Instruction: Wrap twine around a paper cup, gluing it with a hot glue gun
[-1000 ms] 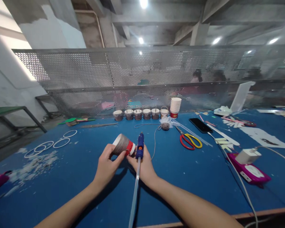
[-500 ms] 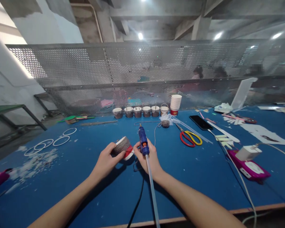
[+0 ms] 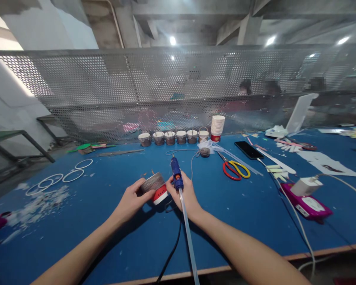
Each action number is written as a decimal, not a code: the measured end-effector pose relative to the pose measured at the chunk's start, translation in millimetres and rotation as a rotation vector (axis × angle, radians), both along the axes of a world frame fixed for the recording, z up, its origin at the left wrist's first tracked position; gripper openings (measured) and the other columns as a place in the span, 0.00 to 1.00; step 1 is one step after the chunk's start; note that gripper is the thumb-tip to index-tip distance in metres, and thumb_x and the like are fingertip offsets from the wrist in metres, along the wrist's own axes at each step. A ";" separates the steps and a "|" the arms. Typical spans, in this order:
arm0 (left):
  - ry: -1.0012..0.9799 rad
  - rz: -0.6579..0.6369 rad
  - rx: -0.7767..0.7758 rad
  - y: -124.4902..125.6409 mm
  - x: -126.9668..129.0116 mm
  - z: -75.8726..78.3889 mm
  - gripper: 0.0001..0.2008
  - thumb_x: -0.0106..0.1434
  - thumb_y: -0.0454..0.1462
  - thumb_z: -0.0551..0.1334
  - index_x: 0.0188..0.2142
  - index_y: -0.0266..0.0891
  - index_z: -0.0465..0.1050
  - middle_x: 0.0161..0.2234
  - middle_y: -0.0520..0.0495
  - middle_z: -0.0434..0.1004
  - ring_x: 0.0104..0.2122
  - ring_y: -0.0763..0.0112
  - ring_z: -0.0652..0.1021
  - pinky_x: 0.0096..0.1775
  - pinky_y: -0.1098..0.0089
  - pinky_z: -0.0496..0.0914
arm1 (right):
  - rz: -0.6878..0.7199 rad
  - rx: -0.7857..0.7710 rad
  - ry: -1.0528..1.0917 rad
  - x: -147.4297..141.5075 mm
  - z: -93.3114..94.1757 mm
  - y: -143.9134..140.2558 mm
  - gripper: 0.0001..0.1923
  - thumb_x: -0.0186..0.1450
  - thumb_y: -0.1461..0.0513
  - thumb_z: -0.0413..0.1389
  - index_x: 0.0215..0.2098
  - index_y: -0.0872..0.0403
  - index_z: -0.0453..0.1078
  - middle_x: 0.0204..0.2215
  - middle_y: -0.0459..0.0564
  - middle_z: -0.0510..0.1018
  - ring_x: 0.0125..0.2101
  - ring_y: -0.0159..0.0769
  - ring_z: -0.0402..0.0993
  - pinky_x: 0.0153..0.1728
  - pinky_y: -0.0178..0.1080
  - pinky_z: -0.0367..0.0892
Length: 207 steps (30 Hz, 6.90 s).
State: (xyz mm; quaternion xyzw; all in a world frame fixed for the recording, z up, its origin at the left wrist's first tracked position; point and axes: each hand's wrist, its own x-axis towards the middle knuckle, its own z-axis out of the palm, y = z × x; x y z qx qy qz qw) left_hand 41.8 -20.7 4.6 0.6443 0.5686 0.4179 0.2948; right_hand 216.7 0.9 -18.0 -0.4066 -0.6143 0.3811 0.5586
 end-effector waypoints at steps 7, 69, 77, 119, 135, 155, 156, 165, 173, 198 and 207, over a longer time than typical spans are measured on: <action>-0.025 -0.046 0.005 -1.0 -0.2 1.9 0.10 0.52 0.42 0.62 0.24 0.39 0.66 0.23 0.54 0.62 0.27 0.71 0.65 0.30 0.69 0.59 | 0.005 -0.011 -0.018 -0.9 2.4 -1.6 0.06 0.57 0.59 0.55 0.29 0.53 0.66 0.25 0.45 0.72 0.25 0.33 0.68 0.31 0.36 0.66; -0.086 -0.167 -0.148 1.6 -2.0 5.4 0.11 0.50 0.41 0.64 0.27 0.39 0.64 0.22 0.55 0.64 0.23 0.75 0.66 0.27 0.71 0.59 | 0.131 0.037 -0.049 2.5 -0.8 -1.6 0.07 0.56 0.59 0.56 0.29 0.53 0.63 0.24 0.44 0.72 0.24 0.32 0.69 0.29 0.36 0.66; -0.046 -0.130 -0.121 1.8 1.5 0.8 0.11 0.48 0.40 0.65 0.25 0.39 0.64 0.22 0.55 0.64 0.23 0.75 0.66 0.26 0.72 0.59 | 0.104 0.015 -0.063 2.1 -5.7 2.3 0.08 0.57 0.57 0.58 0.29 0.53 0.65 0.23 0.44 0.73 0.23 0.32 0.70 0.29 0.36 0.66; -0.400 0.177 0.164 8.3 10.5 -5.7 0.11 0.49 0.42 0.65 0.26 0.36 0.71 0.21 0.55 0.68 0.25 0.72 0.69 0.30 0.71 0.64 | 0.185 0.001 -0.073 -13.2 -6.0 -22.1 0.15 0.56 0.52 0.61 0.31 0.52 0.63 0.22 0.43 0.72 0.17 0.30 0.67 0.22 0.35 0.67; -0.337 0.041 0.137 23.7 -16.5 -13.6 0.10 0.48 0.40 0.66 0.29 0.36 0.74 0.27 0.50 0.75 0.28 0.69 0.73 0.32 0.70 0.65 | 0.168 -0.135 -0.227 21.4 17.3 -13.5 0.22 0.60 0.44 0.55 0.31 0.55 0.73 0.13 0.41 0.66 0.15 0.31 0.62 0.20 0.35 0.58; -0.192 0.021 -0.020 24.5 -13.0 -19.0 0.10 0.48 0.41 0.63 0.25 0.40 0.63 0.20 0.58 0.62 0.22 0.76 0.64 0.26 0.73 0.57 | 0.295 -0.221 -0.419 32.8 18.5 -6.0 0.27 0.59 0.41 0.51 0.16 0.52 0.66 0.07 0.41 0.59 0.11 0.29 0.55 0.18 0.34 0.53; -0.198 0.016 -0.029 24.2 -12.4 -19.1 0.10 0.48 0.41 0.63 0.25 0.39 0.63 0.21 0.57 0.63 0.23 0.75 0.65 0.26 0.72 0.57 | 0.288 -0.226 -0.416 32.6 18.1 -5.7 0.27 0.59 0.41 0.51 0.15 0.52 0.65 0.07 0.41 0.58 0.11 0.29 0.55 0.18 0.34 0.53; -0.131 0.023 -0.020 21.1 -9.2 -18.9 0.11 0.48 0.42 0.63 0.26 0.39 0.64 0.25 0.55 0.66 0.27 0.71 0.68 0.30 0.71 0.61 | 0.266 -0.230 -0.398 32.1 12.6 -6.9 0.25 0.58 0.43 0.53 0.14 0.51 0.62 0.08 0.41 0.58 0.11 0.28 0.55 0.16 0.34 0.53; -0.093 0.003 -0.028 22.3 -11.0 -21.0 0.10 0.48 0.42 0.61 0.27 0.39 0.65 0.24 0.55 0.64 0.26 0.73 0.66 0.28 0.72 0.59 | 0.218 -0.255 -0.431 35.4 13.6 -10.0 0.23 0.59 0.46 0.54 0.16 0.52 0.60 0.09 0.40 0.59 0.12 0.27 0.55 0.15 0.32 0.55; -0.070 -0.152 -0.059 21.2 -15.2 -16.0 0.11 0.49 0.43 0.61 0.27 0.39 0.64 0.24 0.56 0.62 0.27 0.73 0.65 0.30 0.71 0.60 | 0.233 -0.230 -0.444 42.1 6.9 -15.4 0.23 0.59 0.46 0.54 0.17 0.52 0.58 0.10 0.39 0.58 0.12 0.26 0.56 0.15 0.32 0.53; -0.047 -0.166 -0.031 21.7 -16.4 -15.5 0.10 0.49 0.42 0.61 0.26 0.39 0.63 0.25 0.56 0.60 0.26 0.74 0.64 0.30 0.72 0.59 | 0.228 -0.229 -0.431 43.4 7.1 -13.9 0.24 0.59 0.46 0.54 0.16 0.52 0.57 0.10 0.39 0.57 0.12 0.25 0.55 0.15 0.32 0.52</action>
